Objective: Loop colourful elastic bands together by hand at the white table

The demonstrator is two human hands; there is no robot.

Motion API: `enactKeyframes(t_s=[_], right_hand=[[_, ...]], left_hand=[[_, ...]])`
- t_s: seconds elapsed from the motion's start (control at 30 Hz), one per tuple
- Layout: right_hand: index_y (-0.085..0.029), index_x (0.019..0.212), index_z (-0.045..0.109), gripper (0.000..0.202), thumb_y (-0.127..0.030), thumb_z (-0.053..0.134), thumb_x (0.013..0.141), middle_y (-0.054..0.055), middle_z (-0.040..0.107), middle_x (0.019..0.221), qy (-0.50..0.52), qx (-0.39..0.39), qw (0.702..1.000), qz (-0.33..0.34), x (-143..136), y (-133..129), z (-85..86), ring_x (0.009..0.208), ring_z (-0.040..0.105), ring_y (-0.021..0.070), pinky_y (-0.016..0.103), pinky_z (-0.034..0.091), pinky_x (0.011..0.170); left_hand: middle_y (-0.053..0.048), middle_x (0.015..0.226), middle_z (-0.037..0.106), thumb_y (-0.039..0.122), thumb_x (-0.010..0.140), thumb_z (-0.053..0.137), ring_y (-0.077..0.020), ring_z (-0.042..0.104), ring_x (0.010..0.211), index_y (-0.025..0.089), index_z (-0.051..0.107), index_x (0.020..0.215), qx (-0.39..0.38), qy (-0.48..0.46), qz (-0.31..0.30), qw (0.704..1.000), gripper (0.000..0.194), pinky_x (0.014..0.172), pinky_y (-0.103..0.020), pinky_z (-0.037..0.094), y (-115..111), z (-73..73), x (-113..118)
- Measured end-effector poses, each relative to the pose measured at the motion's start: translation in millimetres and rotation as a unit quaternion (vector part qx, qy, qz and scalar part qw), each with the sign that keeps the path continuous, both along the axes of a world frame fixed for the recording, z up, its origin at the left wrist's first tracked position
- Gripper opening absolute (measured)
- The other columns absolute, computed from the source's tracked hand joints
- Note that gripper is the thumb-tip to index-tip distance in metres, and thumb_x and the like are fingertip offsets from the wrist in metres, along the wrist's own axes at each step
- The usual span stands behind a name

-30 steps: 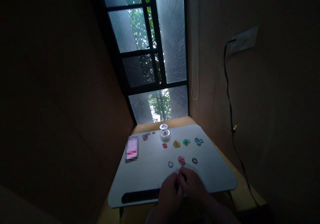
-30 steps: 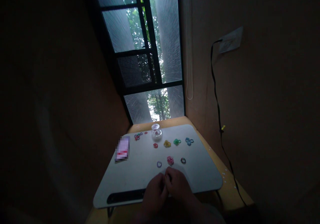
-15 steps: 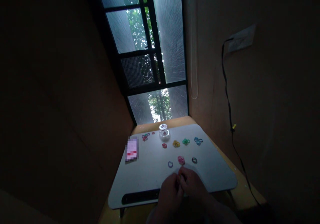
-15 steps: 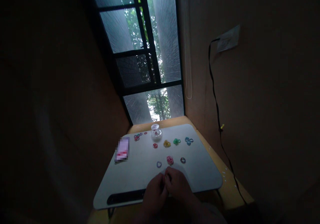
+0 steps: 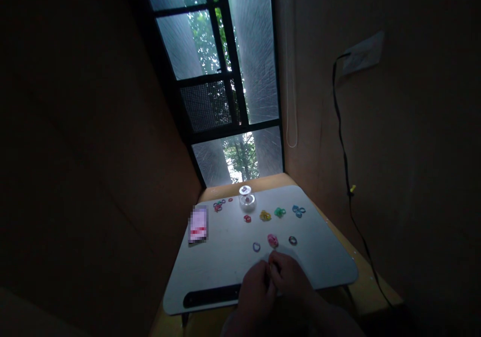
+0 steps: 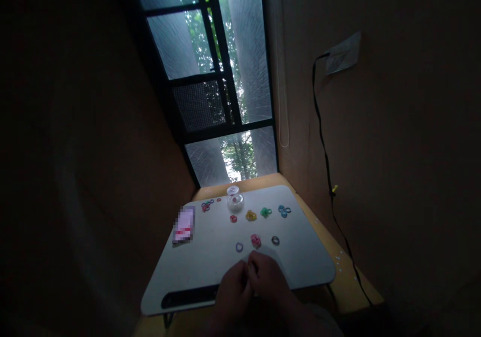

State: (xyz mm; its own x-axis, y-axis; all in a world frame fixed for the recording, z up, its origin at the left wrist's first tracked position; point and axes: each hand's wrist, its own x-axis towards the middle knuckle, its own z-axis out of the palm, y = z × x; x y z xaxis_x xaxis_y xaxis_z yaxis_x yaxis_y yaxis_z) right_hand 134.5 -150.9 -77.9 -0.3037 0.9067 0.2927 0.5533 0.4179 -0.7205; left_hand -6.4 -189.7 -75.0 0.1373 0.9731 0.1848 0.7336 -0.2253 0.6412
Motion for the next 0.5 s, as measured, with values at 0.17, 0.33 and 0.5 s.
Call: enactKeyframes(t_s=[0.17, 0.33, 0.5], right_hand=[[-0.020, 0.073, 0.054, 0.015, -0.019, 0.045, 0.085, 0.000, 0.060, 0.069, 0.007, -0.008, 1.000, 0.004, -0.1, -0.7, 1.8, 0.066, 0.055, 0.0152, 0.025, 0.032, 0.061], [-0.020, 0.073, 0.053, 0.015, -0.020, 0.045, 0.085, 0.000, 0.061, 0.070, 0.005, -0.010, 1.000, 0.006, 0.1, -1.1, 4.9, 0.066, 0.055, 0.0151, 0.025, 0.032, 0.061], [-0.020, 0.072, 0.053, 0.015, -0.021, 0.045, 0.086, -0.001, 0.059, 0.069, 0.009, -0.010, 1.000, 0.008, -0.3, 0.0, 4.0, 0.065, 0.054, 0.0145, 0.025, 0.032, 0.061]], left_hand=[[-0.006, 0.086, 0.065, 0.029, 0.091, 0.049, -0.0208, 0.059, 0.080, 0.020, 0.059, 0.089, -0.001, 0.003, 0.000, 1.000, 0.014, 0.072, -0.030, 0.041, 0.3, 1.0, -0.2], [-0.006, 0.087, 0.065, 0.030, 0.091, 0.049, -0.0207, 0.059, 0.080, 0.020, 0.058, 0.090, 0.004, 0.001, -0.006, 1.000, 0.014, 0.072, -0.031, 0.041, 1.6, -2.3, -1.5], [-0.006, 0.088, 0.065, 0.027, 0.089, 0.049, -0.0209, 0.059, 0.080, 0.020, 0.058, 0.089, -0.008, 0.007, -0.004, 1.000, 0.011, 0.072, -0.031, 0.041, 1.7, -1.5, -1.5]])
